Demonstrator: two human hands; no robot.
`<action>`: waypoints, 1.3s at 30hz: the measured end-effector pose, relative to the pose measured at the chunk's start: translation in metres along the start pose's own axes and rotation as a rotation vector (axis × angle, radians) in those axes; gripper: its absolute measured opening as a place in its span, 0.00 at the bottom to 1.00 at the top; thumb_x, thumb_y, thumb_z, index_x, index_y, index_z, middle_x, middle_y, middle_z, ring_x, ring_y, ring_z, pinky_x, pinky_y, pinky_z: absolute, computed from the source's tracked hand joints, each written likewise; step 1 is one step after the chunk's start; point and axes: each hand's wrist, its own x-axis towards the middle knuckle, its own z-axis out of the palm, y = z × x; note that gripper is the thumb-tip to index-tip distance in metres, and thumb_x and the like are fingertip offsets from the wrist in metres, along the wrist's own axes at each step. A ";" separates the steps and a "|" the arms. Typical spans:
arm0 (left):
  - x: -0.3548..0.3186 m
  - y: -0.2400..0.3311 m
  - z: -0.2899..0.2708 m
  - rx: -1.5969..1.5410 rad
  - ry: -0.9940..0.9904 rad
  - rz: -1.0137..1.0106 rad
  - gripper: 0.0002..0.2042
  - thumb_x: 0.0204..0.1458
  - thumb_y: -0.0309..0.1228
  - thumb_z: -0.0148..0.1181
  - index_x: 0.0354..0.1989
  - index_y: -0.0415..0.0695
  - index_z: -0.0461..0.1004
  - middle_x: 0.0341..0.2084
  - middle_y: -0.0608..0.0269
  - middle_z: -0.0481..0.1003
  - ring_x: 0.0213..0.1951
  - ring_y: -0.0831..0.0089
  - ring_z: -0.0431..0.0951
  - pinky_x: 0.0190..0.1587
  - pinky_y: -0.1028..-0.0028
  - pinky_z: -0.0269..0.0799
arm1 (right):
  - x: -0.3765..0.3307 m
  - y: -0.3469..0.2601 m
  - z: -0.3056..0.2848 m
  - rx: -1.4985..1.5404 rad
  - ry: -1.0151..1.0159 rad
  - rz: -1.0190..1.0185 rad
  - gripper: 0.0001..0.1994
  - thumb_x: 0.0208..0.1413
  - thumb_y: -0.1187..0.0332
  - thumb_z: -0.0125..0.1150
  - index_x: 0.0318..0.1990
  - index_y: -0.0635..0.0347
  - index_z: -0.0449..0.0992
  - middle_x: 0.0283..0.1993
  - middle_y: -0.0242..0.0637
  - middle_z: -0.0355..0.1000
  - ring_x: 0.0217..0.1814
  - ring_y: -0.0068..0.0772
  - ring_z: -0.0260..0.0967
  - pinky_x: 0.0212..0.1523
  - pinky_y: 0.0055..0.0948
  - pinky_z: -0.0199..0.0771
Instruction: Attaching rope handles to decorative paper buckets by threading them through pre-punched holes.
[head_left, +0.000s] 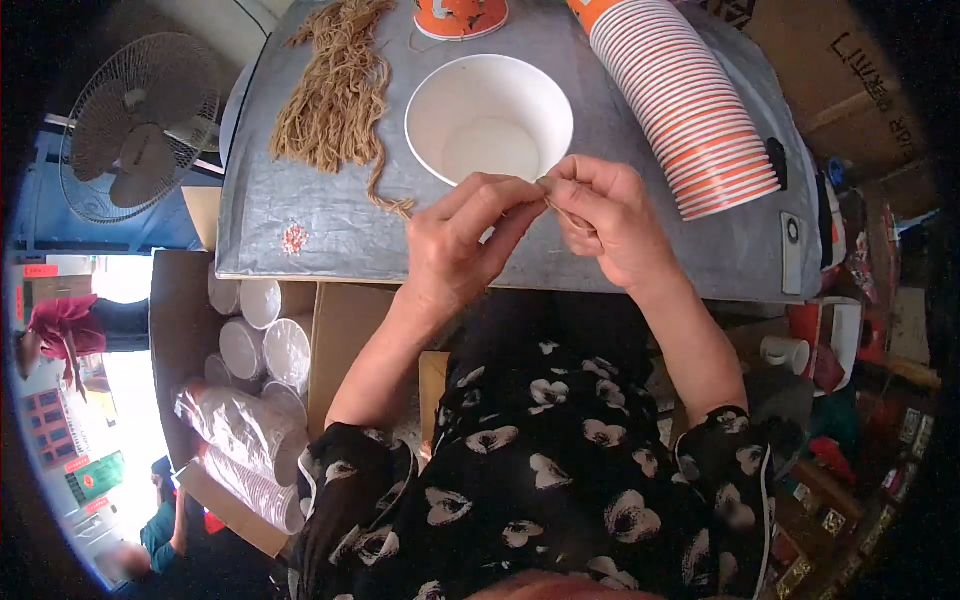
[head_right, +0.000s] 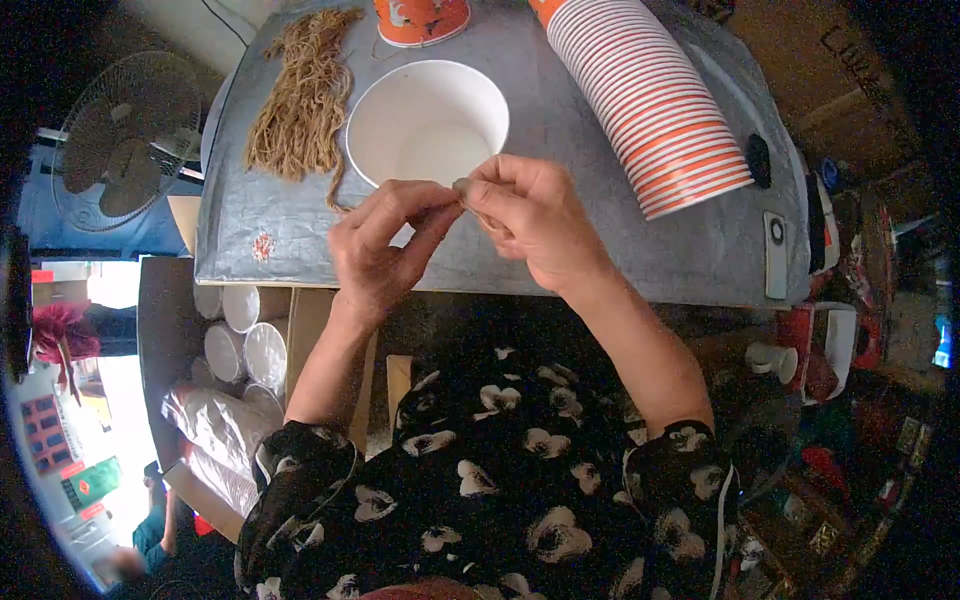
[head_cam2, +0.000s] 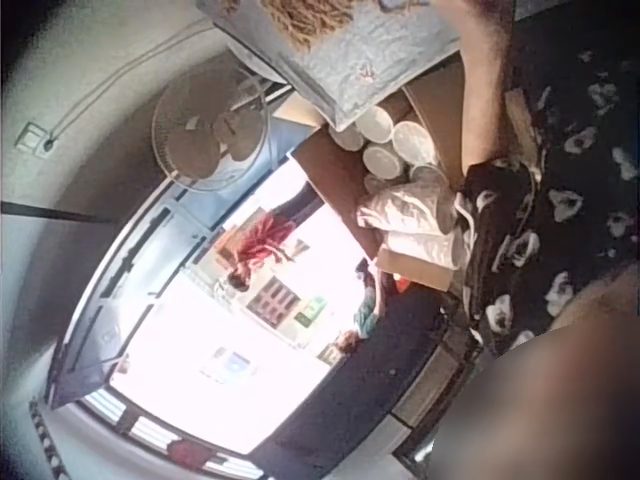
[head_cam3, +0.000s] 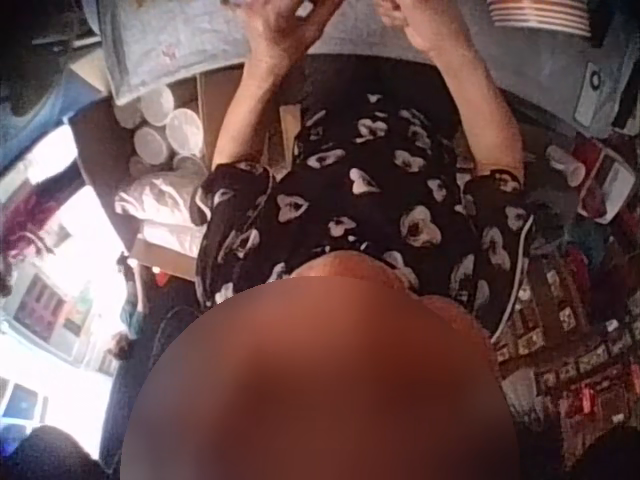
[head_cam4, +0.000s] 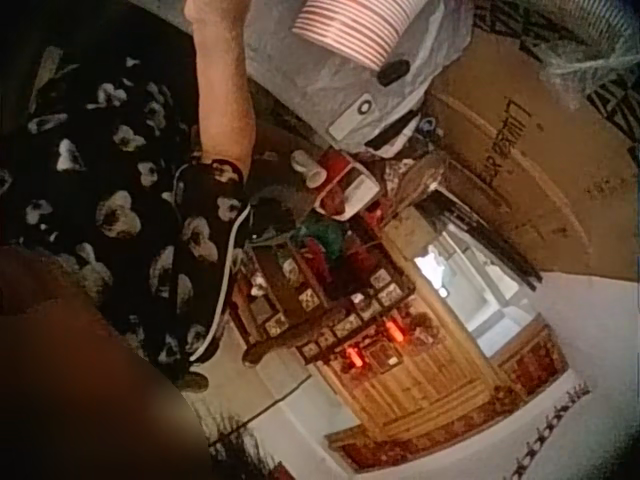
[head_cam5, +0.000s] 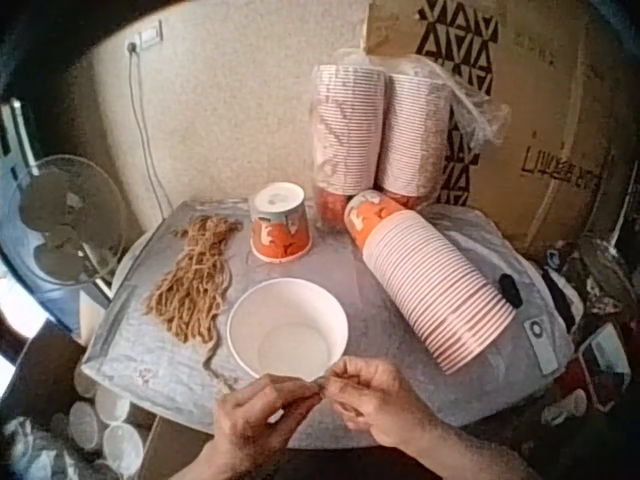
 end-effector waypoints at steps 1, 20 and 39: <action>-0.001 0.000 0.000 -0.002 0.001 -0.003 0.11 0.47 0.19 0.70 0.39 0.42 0.78 0.31 0.63 0.81 0.29 0.71 0.82 0.30 0.74 0.78 | 0.000 0.000 0.000 -0.007 -0.013 0.011 0.06 0.62 0.68 0.60 0.36 0.61 0.74 0.21 0.20 0.60 0.17 0.09 0.49 0.15 0.15 0.45; -0.002 0.000 -0.001 0.092 0.051 0.107 0.10 0.47 0.19 0.69 0.38 0.44 0.80 0.34 0.63 0.78 0.30 0.73 0.81 0.28 0.75 0.78 | 0.004 -0.005 -0.006 0.109 -0.116 0.144 0.07 0.63 0.66 0.60 0.36 0.59 0.75 0.20 0.20 0.60 0.16 0.09 0.49 0.15 0.15 0.44; 0.014 0.005 -0.009 -0.676 -0.094 -0.778 0.08 0.58 0.30 0.65 0.43 0.40 0.79 0.30 0.65 0.82 0.31 0.81 0.82 0.26 0.85 0.71 | -0.011 0.014 0.008 -0.850 0.274 -0.787 0.10 0.51 0.79 0.69 0.42 0.60 0.80 0.37 0.30 0.77 0.35 0.20 0.73 0.31 0.20 0.70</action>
